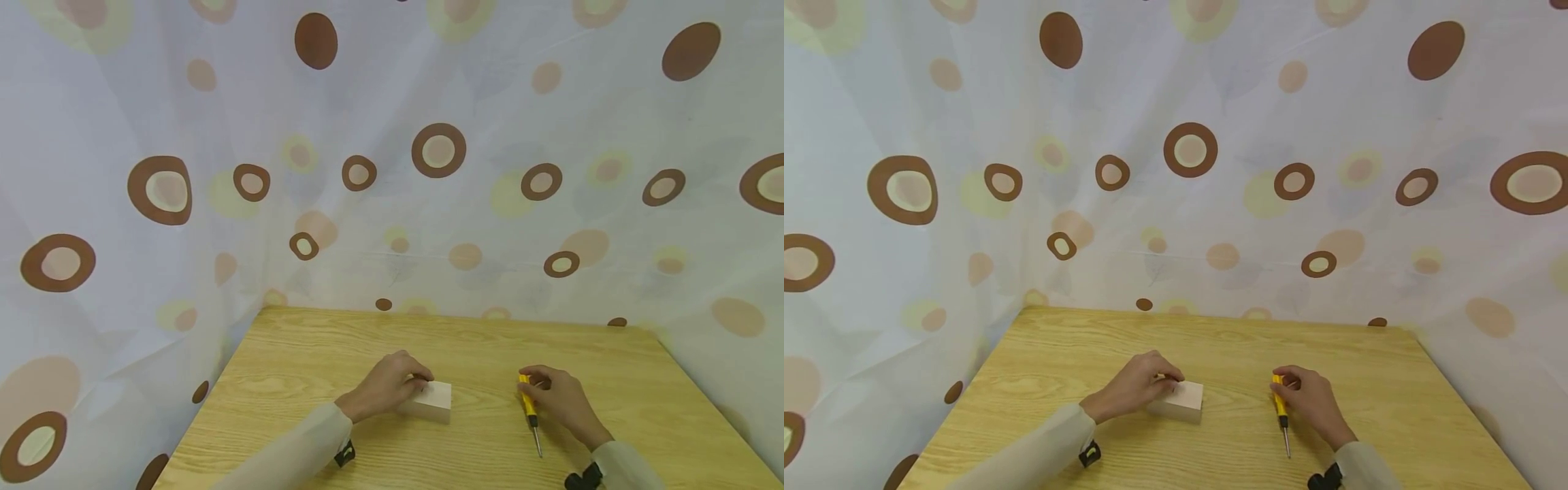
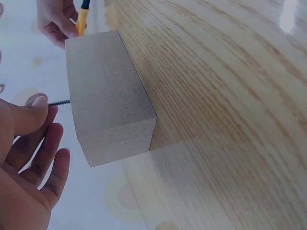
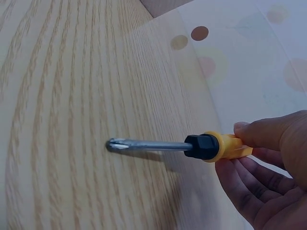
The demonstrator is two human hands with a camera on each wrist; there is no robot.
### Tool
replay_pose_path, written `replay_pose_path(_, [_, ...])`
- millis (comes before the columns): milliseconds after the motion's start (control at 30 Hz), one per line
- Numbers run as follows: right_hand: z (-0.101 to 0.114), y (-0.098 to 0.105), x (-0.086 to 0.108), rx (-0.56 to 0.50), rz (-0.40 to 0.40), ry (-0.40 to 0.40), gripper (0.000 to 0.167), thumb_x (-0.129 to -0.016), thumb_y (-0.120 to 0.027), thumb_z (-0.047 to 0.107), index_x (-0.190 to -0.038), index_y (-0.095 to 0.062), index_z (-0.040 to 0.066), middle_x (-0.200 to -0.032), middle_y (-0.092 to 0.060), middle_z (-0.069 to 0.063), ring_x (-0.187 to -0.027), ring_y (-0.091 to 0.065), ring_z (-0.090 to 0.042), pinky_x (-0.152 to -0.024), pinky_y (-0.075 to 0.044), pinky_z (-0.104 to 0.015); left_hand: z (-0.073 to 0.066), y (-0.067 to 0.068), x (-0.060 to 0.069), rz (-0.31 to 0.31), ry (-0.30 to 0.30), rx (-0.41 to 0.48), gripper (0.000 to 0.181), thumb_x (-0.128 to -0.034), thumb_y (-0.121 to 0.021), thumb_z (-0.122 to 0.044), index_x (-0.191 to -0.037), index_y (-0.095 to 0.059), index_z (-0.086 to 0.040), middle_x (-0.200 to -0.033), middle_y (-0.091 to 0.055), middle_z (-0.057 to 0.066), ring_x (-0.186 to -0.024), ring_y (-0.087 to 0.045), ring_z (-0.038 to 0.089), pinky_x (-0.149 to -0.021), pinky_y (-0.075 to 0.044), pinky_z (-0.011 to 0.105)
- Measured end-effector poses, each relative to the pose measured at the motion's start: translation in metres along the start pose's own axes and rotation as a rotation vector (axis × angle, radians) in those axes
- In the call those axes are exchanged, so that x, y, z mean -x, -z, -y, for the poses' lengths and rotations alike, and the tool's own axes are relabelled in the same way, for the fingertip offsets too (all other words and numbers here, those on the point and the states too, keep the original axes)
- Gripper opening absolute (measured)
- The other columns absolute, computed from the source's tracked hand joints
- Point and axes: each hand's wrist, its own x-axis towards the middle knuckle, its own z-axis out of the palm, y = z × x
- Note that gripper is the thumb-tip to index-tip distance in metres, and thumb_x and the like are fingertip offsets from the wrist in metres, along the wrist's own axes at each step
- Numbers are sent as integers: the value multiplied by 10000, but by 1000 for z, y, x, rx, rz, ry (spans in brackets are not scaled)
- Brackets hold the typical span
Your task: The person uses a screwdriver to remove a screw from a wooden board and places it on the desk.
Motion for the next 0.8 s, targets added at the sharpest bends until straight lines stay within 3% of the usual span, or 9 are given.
replay_pose_path(367, [-1, 0, 0, 34, 14, 11, 401, -975, -735, 272, -1269, -691, 3, -1011, -687, -51, -864, -667, -175, -689, -548, -295, 0, 0, 1, 31, 14, -8, 130, -976, -726, -147, -1074, -811, -134, -1003, -753, -105, -902, -585, 13, -804, -493, 190])
replay_pose_path(800, [-2, 1, 1, 46, 22, 13, 411, -982, -726, 292, -1278, -688, 10, -1029, -687, -52, -882, -662, -179, -705, -543, -303, -3, -2, 1, -3, 47, -29, 95, -972, -746, -238, -996, -790, -156, -909, -706, -124, -831, -567, 9, -717, -469, 171])
